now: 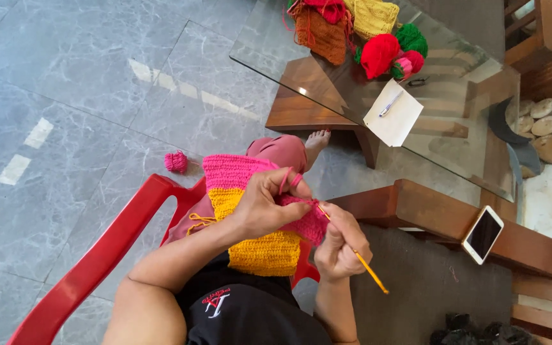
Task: Hand-crocheting a multi-colored fabric piece using a hook and yarn at a natural pace.
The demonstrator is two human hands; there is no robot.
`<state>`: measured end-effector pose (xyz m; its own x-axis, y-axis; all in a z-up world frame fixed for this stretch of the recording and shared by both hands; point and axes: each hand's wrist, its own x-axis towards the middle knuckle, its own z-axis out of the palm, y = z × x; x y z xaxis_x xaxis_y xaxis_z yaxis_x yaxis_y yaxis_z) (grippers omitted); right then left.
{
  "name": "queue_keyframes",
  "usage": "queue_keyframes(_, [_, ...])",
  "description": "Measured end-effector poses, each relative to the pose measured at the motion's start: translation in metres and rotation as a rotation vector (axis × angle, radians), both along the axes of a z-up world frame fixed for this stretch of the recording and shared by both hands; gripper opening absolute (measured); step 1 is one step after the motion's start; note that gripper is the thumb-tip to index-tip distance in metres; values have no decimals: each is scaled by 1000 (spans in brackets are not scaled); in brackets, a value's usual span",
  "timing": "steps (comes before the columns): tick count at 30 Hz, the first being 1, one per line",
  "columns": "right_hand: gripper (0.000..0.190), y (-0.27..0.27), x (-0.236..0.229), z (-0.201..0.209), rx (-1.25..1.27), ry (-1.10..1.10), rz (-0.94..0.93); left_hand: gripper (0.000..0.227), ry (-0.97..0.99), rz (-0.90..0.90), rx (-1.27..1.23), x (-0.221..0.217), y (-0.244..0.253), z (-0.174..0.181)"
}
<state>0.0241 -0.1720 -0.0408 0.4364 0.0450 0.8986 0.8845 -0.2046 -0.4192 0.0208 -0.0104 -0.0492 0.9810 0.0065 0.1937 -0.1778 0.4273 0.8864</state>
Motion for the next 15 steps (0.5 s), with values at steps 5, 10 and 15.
queue_keyframes(5, [24, 0, -2, 1, 128, 110, 70, 21, 25, 21, -1, -4, 1, 1])
queue_keyframes(10, [21, -7, 8, -2, 264, 183, 291, 27, 28, -43, -127, -6, -11, 7])
queue_keyframes(15, [13, -15, 20, -20, 295, 302, 324, 61, 46, -105, -242, -12, -22, 15])
